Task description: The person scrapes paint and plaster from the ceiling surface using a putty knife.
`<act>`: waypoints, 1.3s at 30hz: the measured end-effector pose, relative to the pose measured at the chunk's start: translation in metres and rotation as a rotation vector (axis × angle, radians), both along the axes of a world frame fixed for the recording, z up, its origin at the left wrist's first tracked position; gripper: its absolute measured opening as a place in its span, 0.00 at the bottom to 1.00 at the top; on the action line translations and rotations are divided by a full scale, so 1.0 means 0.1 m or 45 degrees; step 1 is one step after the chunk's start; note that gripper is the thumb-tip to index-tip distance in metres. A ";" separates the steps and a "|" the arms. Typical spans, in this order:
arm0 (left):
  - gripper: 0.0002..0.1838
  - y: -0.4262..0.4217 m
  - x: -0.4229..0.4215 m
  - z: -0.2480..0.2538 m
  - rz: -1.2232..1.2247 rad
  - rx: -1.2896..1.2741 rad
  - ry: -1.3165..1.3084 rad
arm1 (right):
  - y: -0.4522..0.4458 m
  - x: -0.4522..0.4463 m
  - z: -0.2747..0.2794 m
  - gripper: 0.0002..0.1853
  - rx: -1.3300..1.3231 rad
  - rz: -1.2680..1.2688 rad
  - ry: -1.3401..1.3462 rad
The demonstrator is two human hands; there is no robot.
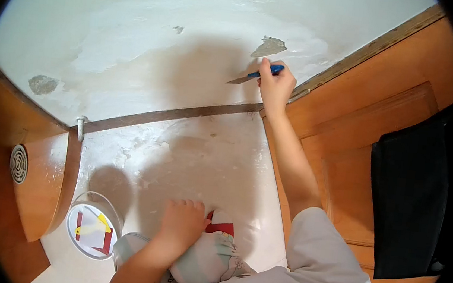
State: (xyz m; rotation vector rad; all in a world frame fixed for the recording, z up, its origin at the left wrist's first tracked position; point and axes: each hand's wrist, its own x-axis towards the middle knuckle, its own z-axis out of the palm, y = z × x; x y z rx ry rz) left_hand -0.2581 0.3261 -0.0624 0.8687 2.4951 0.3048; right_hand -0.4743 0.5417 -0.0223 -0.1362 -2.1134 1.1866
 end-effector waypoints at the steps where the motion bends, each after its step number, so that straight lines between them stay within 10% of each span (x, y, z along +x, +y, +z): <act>1: 0.21 -0.01 0.01 -0.01 0.011 0.025 -0.006 | -0.03 0.06 -0.06 0.15 -0.065 0.007 0.011; 16: 0.19 0.02 0.07 -0.17 0.075 0.133 0.149 | -0.45 0.22 0.60 0.11 -0.223 0.408 0.526; 39: 0.19 0.03 0.07 -0.22 0.061 0.106 0.179 | 0.03 0.70 -0.32 0.09 0.269 0.464 -0.413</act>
